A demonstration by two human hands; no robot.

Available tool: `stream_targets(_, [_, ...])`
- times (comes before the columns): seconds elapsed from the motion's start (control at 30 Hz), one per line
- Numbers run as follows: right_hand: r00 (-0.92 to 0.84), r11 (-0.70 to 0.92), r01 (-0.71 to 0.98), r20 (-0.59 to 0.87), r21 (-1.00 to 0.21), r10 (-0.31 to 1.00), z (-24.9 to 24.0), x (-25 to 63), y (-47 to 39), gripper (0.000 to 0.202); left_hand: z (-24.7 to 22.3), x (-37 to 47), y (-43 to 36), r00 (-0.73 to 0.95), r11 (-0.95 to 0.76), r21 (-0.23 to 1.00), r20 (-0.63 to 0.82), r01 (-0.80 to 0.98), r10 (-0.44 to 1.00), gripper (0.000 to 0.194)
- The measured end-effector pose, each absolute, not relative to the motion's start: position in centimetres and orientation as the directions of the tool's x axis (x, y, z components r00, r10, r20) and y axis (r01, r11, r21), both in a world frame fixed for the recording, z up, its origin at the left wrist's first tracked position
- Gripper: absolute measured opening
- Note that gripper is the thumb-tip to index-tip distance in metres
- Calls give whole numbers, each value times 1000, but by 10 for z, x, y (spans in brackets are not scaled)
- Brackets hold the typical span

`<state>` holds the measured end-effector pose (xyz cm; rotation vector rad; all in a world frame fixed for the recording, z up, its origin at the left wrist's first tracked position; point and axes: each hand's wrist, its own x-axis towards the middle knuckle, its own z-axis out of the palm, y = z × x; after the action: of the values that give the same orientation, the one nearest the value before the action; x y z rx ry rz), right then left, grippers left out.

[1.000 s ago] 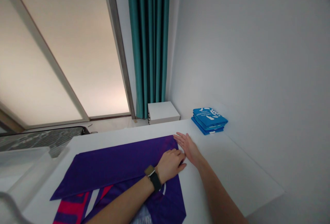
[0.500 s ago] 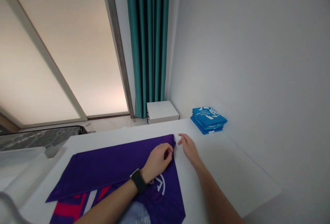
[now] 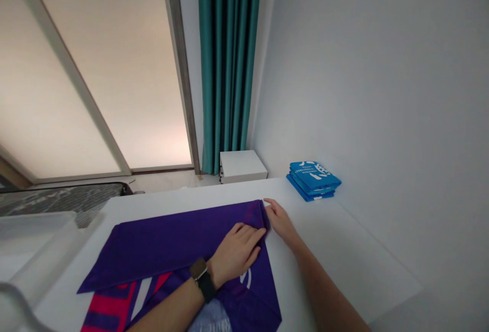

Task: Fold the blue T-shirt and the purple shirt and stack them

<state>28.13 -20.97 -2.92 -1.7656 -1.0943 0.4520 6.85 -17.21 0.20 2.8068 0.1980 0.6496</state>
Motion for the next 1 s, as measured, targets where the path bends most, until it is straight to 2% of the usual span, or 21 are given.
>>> stream_targets(0.13, [524, -185, 483, 113, -856, 844, -31, 290, -195, 44, 2, 69, -180, 917, -993, 121, 395, 1, 49, 47])
stream_targets(0.3, [476, -195, 535, 102, -822, 873, -30, 300, -170, 37, -3, 71, -179, 906, -999, 36, 423, -19, -2, 33])
stream_targets(0.7, [357, -142, 672, 150, -727, 922, -31, 308, -159, 24, 1, 70, -179, 926, -997, 70, 377, 10, 36, 33])
stream_targets(1.0, [349, -137, 755, 215, -641, 912, -36, 312, -151, 19, -1, 70, -179, 937, -994, 102, 342, 41, 73, 33])
